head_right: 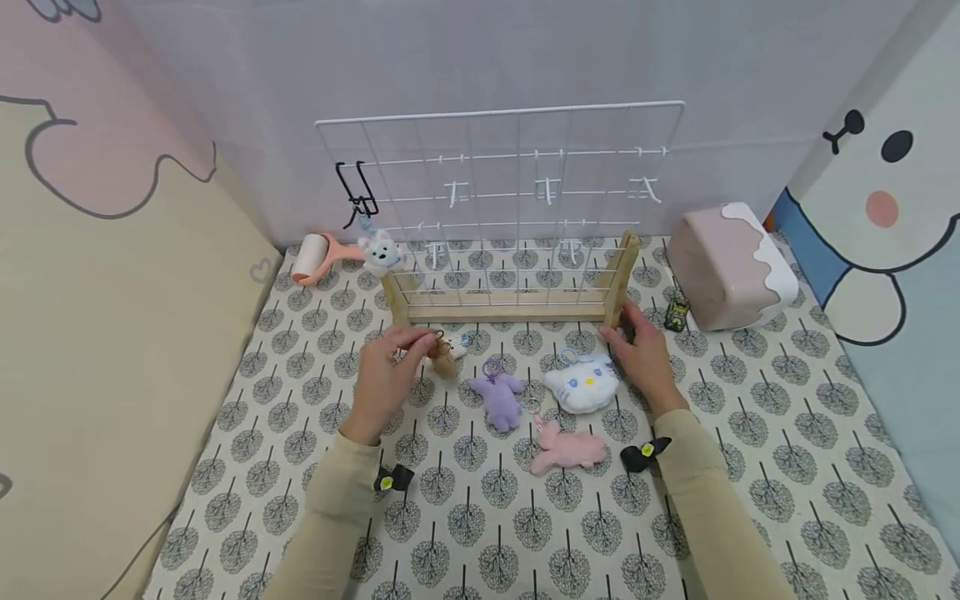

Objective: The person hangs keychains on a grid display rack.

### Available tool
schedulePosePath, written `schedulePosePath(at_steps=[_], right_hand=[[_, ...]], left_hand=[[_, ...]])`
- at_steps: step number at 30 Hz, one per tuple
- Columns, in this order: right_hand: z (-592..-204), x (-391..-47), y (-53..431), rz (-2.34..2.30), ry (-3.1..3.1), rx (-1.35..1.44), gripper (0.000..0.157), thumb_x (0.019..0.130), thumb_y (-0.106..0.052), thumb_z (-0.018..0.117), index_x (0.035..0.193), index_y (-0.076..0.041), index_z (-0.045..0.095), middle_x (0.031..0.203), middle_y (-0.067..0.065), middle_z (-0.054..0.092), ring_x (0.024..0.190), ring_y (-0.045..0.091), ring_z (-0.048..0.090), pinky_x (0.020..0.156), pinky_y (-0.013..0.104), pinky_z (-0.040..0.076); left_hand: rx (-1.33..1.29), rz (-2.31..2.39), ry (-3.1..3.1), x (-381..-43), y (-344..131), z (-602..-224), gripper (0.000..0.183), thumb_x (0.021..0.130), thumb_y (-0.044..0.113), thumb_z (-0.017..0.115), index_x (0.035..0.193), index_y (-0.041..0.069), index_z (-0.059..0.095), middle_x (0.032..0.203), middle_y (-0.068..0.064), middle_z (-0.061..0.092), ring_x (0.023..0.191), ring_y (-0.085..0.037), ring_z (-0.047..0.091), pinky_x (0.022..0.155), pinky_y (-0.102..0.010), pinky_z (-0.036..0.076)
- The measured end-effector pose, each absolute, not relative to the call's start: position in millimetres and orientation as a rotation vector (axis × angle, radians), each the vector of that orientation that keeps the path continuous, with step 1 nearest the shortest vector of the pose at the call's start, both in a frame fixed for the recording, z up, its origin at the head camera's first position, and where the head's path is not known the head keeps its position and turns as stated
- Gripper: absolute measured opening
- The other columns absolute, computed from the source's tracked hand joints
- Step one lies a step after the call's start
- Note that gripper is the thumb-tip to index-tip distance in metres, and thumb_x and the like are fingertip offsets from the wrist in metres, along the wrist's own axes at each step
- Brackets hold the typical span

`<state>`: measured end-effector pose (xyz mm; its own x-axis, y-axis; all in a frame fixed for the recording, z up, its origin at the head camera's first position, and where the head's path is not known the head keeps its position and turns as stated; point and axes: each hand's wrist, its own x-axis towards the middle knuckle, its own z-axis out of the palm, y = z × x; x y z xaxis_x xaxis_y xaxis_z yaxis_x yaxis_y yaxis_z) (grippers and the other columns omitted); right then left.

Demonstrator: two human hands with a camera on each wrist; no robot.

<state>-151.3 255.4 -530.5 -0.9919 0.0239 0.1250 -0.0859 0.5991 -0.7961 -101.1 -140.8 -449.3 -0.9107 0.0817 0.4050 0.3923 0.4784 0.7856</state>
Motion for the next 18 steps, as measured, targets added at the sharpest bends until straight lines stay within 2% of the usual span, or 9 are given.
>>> schedulePosePath(at_steps=[6,10,14,18], right_hand=[[-530,-152,256,1.357,-2.693,0.053,0.065,0.104,-0.022,0.07,0.158,0.0,0.042,0.149,0.036,0.053,0.139,0.054,0.05,0.116,0.067,0.037],[-530,-152,256,1.357,-2.705,0.045,0.065,0.105,-0.023,0.07,0.159,0.0,0.041,0.15,0.035,0.051,0.14,0.054,0.048,0.117,0.067,0.036],[-530,-152,256,1.357,-2.711,0.04,0.066,0.105,-0.023,0.07,0.16,-0.001,0.041,0.151,0.035,0.051,0.141,0.054,0.047,0.117,0.067,0.036],[-531,-152,257,1.359,-2.707,0.047,0.066,0.104,-0.023,0.07,0.16,-0.002,0.041,0.151,0.035,0.051,0.14,0.054,0.048,0.117,0.068,0.036]], left_hand=[[-0.39,-1.407,-2.379,-110,-142,-434,0.016,0.101,0.014,0.073,0.109,0.003,0.081,0.101,-0.009,0.08,0.085,-0.02,0.072,0.075,-0.033,0.06],[-0.387,-1.418,-2.343,-116,-143,-422,0.014,0.099,0.011,0.074,0.108,0.002,0.081,0.102,-0.012,0.08,0.085,-0.022,0.073,0.076,-0.033,0.061],[-0.377,-1.428,-2.314,-122,-143,-412,0.015,0.099,0.011,0.074,0.108,0.0,0.08,0.099,-0.015,0.08,0.081,-0.023,0.072,0.072,-0.033,0.059],[-0.376,-1.44,-2.294,-129,-141,-404,0.017,0.1,0.015,0.075,0.108,0.002,0.081,0.094,-0.011,0.08,0.076,-0.022,0.071,0.063,-0.032,0.056]])
